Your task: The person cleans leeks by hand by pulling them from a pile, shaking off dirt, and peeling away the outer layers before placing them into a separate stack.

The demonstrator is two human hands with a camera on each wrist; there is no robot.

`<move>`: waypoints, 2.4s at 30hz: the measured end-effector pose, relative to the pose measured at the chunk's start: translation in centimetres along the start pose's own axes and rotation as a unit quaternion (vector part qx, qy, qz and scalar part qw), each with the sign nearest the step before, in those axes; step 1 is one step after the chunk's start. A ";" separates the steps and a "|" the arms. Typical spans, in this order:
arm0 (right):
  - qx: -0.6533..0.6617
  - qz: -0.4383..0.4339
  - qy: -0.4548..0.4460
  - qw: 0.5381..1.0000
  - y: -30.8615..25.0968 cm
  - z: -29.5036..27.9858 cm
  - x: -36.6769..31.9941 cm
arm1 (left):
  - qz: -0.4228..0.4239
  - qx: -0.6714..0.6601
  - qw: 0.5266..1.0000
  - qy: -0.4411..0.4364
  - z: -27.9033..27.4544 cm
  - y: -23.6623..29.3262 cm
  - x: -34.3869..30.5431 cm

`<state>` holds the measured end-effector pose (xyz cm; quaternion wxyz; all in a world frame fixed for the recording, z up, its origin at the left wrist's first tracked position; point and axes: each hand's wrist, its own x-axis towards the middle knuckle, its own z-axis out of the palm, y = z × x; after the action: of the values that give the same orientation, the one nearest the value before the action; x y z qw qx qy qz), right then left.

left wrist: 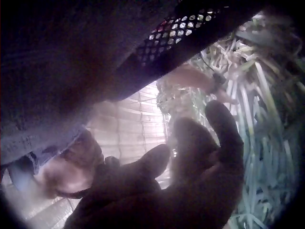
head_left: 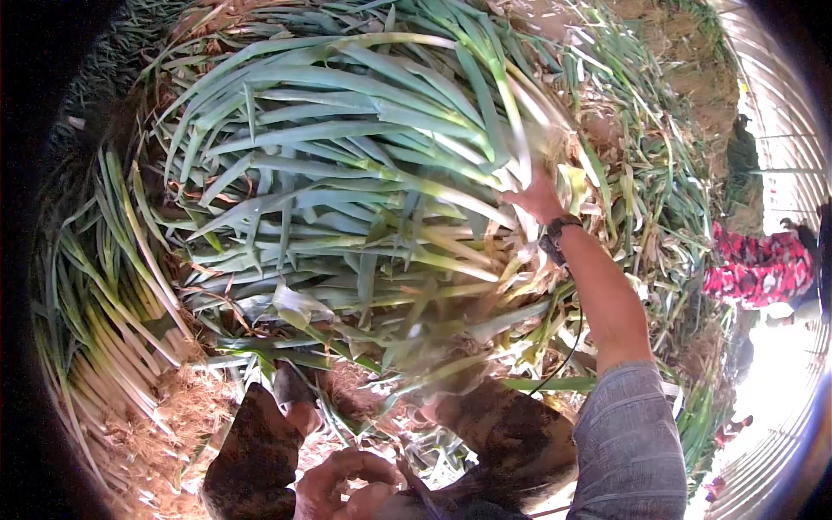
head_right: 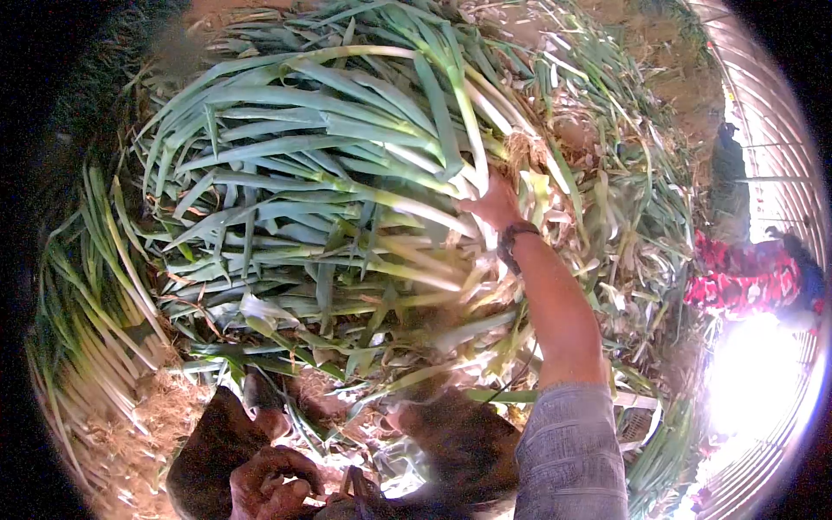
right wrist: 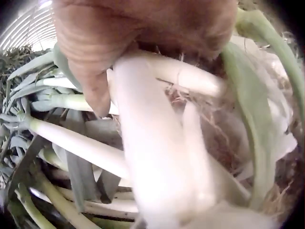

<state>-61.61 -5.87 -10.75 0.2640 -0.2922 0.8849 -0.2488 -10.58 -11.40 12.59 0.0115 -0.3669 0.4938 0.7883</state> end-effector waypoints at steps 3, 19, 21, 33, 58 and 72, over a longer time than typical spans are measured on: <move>-0.083 -0.047 0.004 0.995 -1.6 -1.2 -0.5 | 0.017 -0.022 1.000 0.006 0.1 -0.9 -0.3; -0.018 0.131 -0.137 0.982 -3.7 7.9 -8.4 | 0.087 0.074 0.993 -0.025 0.2 -3.3 -3.1; 0.094 0.100 -0.146 0.980 -4.0 8.9 -11.3 | 0.088 0.063 0.993 -0.053 0.2 -3.2 -3.5; 0.358 -0.090 -0.180 0.912 -27.2 -4.0 -21.2 | 0.238 0.035 0.969 -0.064 1.5 -5.3 -3.2; 0.335 0.137 -0.252 0.897 -14.7 8.6 -47.8 | 0.032 -0.382 0.923 -0.038 0.7 -17.9 7.5; 0.264 0.068 -0.178 0.946 -19.2 8.9 -49.8 | 0.088 -0.300 0.948 0.052 0.7 -16.6 7.5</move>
<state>-14.38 10.37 10.12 0.5010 -0.1909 0.7438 -0.3991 -10.16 -4.94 -4.42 -0.1941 -0.3487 0.2644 0.8780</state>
